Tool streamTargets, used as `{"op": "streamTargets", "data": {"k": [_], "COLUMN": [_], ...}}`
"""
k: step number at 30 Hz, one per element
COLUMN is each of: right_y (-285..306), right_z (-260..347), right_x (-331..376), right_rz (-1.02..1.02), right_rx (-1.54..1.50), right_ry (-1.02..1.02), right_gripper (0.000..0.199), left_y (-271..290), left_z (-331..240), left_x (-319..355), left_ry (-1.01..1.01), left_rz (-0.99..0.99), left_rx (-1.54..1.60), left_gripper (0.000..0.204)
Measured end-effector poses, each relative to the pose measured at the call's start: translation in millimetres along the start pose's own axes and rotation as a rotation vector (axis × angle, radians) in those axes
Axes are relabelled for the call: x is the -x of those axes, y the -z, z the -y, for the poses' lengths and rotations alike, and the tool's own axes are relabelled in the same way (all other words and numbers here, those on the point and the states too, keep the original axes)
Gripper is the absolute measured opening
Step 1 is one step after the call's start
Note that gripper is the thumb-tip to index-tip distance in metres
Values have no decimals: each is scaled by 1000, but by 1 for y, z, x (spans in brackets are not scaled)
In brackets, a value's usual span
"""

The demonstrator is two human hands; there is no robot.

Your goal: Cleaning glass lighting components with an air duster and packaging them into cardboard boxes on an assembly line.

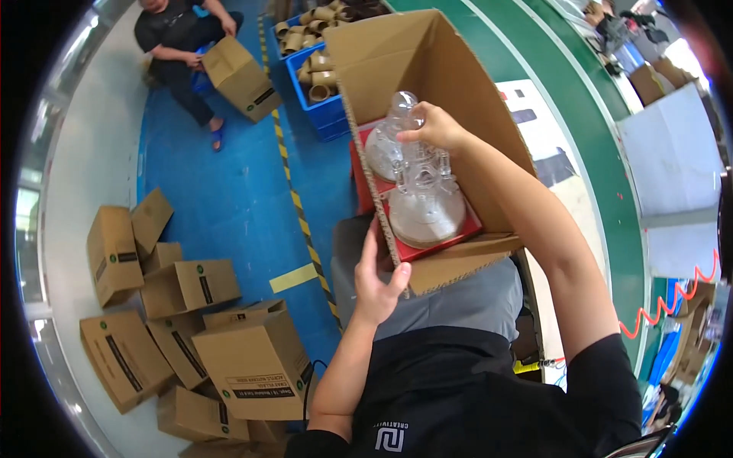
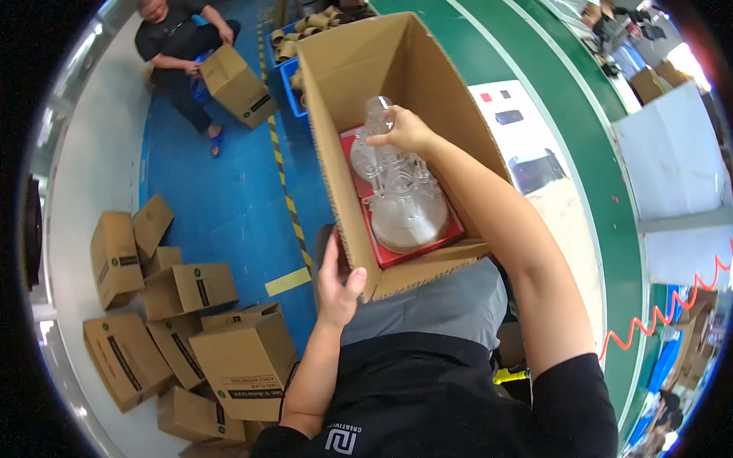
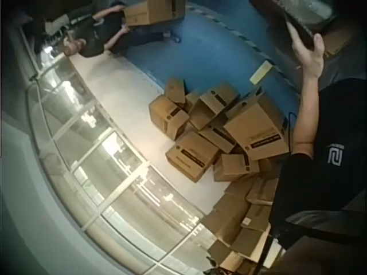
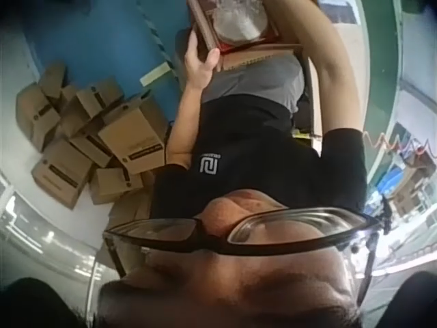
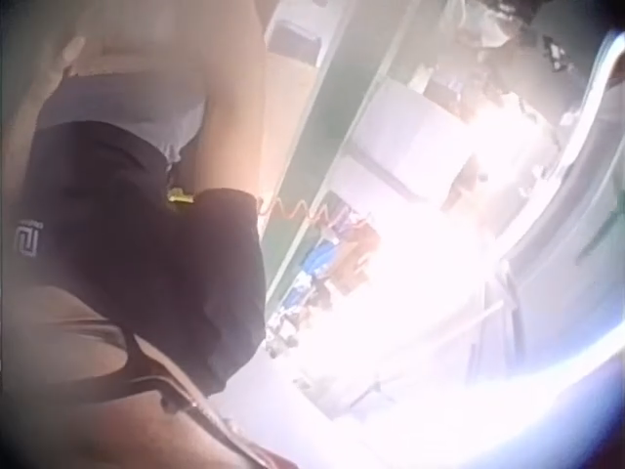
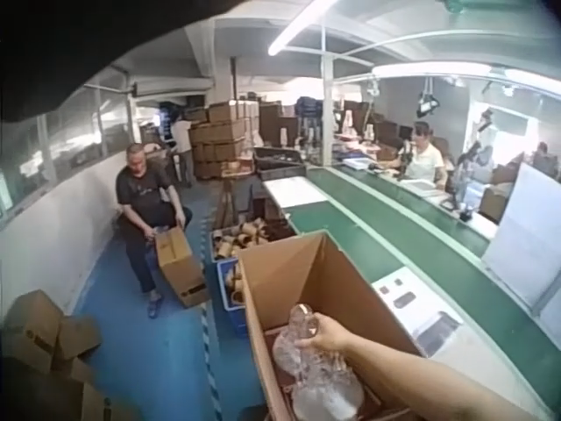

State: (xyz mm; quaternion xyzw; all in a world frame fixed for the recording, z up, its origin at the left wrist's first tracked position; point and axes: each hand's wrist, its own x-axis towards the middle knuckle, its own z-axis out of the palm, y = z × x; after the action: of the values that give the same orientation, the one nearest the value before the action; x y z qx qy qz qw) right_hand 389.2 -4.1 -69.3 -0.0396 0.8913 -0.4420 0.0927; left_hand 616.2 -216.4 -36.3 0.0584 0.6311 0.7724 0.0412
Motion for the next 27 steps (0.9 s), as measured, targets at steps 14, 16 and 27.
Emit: {"op": "streamTargets", "data": {"k": [14,16,27], "right_y": [-4,-11,-6], "right_z": [38,35,14], "right_x": [-12,-8,67], "right_rz": [266,306,245], "right_rx": [659,625,430], "right_ry": [-39,-27,65], "right_gripper": [90,84,59], "left_y": [-6,-3,-9], "left_z": [2,5,24], "left_x": [6,9,22], "left_ry": [63,53,-41], "left_rz": [31,20,2], "left_rx": [-79,-67,-291], "left_gripper": [85,87,86]}}
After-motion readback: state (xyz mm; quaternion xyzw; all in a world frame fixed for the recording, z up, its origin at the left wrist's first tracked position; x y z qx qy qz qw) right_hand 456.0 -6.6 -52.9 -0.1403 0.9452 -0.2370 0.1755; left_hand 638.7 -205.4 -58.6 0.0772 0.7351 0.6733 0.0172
